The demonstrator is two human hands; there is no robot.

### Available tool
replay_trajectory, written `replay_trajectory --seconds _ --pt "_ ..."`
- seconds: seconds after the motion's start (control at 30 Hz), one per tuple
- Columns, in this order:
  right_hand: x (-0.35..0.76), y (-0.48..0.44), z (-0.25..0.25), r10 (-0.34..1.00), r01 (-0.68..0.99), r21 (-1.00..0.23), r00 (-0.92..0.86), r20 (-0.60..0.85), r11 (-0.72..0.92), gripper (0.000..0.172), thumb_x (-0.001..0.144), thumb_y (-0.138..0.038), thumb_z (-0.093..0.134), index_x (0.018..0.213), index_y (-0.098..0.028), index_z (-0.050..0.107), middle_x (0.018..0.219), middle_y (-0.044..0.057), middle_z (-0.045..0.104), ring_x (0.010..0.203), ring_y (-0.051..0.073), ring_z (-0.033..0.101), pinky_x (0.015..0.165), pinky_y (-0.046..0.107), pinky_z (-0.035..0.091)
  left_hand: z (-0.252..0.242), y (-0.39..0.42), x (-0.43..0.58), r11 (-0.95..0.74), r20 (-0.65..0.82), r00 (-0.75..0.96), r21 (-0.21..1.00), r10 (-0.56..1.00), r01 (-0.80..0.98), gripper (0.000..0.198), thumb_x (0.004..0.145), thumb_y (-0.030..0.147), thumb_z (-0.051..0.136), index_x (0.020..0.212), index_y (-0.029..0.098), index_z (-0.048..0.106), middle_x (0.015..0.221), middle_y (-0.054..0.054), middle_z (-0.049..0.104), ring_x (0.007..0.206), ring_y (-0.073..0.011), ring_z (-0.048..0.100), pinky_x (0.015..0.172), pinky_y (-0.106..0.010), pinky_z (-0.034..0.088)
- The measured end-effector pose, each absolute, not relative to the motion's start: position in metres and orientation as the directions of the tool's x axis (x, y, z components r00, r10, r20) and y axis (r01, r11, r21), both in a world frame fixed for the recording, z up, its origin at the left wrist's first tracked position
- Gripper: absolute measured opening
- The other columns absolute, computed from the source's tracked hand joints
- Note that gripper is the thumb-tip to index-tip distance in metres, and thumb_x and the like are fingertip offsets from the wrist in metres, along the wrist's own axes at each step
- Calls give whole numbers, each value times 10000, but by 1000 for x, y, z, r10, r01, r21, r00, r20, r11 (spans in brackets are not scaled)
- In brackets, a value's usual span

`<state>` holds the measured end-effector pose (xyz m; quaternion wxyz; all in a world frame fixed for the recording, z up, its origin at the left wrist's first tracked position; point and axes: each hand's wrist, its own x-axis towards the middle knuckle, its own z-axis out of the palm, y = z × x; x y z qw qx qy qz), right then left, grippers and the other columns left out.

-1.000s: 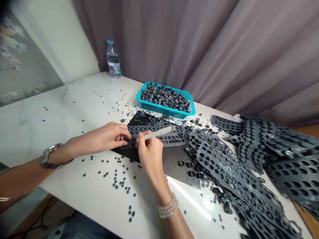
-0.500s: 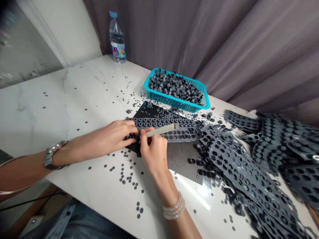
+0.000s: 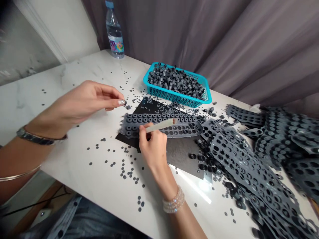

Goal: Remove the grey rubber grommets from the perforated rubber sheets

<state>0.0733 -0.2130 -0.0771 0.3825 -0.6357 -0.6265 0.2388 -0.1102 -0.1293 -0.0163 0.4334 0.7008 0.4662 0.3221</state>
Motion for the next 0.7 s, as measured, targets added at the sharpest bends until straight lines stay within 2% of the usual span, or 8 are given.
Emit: replay_trajectory --seconds 0.07,0.13,0.27,0.4,0.5,0.57,0.63,0.7 --pt "75 -214 -79 975 523 -850 151 164 62 369 923 -356 497 616 -179 602 685 15 661 499 98 543 525 238 385 -20 -124 -111 -59 -46 370 962 928 268 182 757 285 708 896 168 718 826 -36 649 795 -151 607 726 -302 455" --pt "77 -214 -78 963 431 -901 221 152 44 365 912 -395 521 646 -173 635 736 33 682 562 122 594 555 244 431 -29 -122 -107 101 -166 462 982 871 162 197 757 266 711 920 157 710 857 -51 652 820 -152 612 754 -312 480" --pt "84 -211 -70 943 313 -949 300 141 42 321 890 -423 553 736 -165 668 726 38 679 616 152 638 588 263 484 -44 -123 -97 393 -291 536 916 793 -83 167 747 149 672 912 133 691 983 -97 667 942 -175 621 866 -321 510" --pt "85 -201 -66 960 351 -936 256 110 14 293 871 -382 564 697 -160 642 689 44 683 598 160 649 598 280 491 -46 -122 -94 478 -315 516 851 796 -217 210 620 8 525 725 137 652 989 -127 666 950 -202 614 831 -344 518" --pt "81 -196 -71 971 410 -912 215 102 5 293 880 -366 539 685 -166 627 616 33 672 560 162 641 587 280 469 -43 -123 -93 378 -276 496 918 824 -117 115 604 80 493 607 149 585 932 -123 663 802 -184 578 696 -359 487" --pt "77 -195 -77 971 457 -889 207 119 11 309 892 -364 519 671 -172 619 614 27 674 537 152 627 571 270 444 -43 -126 -92 167 -206 497 978 843 122 105 678 166 530 660 155 632 867 -92 661 744 -171 549 653 -344 446" --pt "75 -196 -81 969 501 -865 202 144 24 335 900 -360 508 637 -176 607 642 26 682 533 139 617 560 259 420 -44 -131 -91 -140 -101 517 902 850 408 159 727 257 583 796 173 699 828 -60 658 735 -172 544 662 -334 422" --pt "74 -197 -82 968 528 -849 193 162 37 353 906 -355 501 619 -179 603 658 25 683 536 132 611 557 254 407 -48 -135 -91 -393 -1 564 716 826 577 219 745 297 606 902 191 715 865 -52 661 775 -182 560 702 -333 421"
